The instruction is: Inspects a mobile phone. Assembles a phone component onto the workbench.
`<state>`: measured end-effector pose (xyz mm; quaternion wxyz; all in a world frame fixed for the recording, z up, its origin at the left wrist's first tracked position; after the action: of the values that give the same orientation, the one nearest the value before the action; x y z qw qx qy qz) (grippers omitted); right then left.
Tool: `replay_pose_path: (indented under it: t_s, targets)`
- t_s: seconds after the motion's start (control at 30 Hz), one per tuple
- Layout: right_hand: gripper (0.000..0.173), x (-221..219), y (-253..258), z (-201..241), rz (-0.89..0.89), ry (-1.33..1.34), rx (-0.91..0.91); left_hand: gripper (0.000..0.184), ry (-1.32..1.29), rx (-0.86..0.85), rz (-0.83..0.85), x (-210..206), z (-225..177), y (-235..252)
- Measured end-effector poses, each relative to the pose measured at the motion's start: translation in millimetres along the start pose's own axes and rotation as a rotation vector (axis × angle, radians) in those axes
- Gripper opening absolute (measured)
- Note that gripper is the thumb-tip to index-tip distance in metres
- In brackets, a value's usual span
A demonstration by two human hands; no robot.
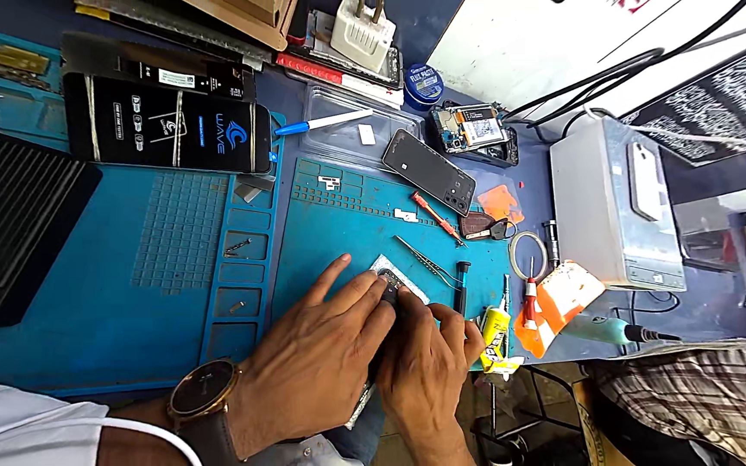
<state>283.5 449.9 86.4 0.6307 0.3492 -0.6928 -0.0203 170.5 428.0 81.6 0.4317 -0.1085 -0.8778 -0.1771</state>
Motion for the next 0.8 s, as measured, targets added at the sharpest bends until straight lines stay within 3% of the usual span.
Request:
replay_pose_path:
  t_s: [0.2,0.33,0.43,0.5,0.63,0.8]
  targets:
    - [0.037,0,2,-7,0.05,0.035,0.011,0.058,0.081,0.053,0.061,-5,1,6]
    - [0.036,-7,1,-33,0.155,0.316,-0.096,0.059,0.108,0.05,0.067,-10,1,7]
    - [0.024,-11,0,-53,0.043,0.486,-0.152,0.059,0.133,0.052,0.085,-10,0,8]
    - [0.019,-9,1,-54,0.011,0.477,-0.092,0.058,0.141,0.059,0.093,-11,1,7]
    - [0.028,-15,5,-50,0.05,0.412,0.083,0.058,0.146,0.059,0.085,-13,0,8]
    - [0.031,-17,8,-45,0.031,0.337,0.17,0.057,0.145,0.064,0.086,-13,0,7]
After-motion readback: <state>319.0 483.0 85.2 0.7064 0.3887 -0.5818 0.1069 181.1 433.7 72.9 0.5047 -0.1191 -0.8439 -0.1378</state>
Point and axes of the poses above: each hand's wrist, its own y-axis towards the middle knuckle, its own x-axis out of the back of the hand, z = x × y, the point moved 7 cm from there along y, towards the middle knuckle, and after that the axes turned 15 degrees about -y, right-handed, at the moved point
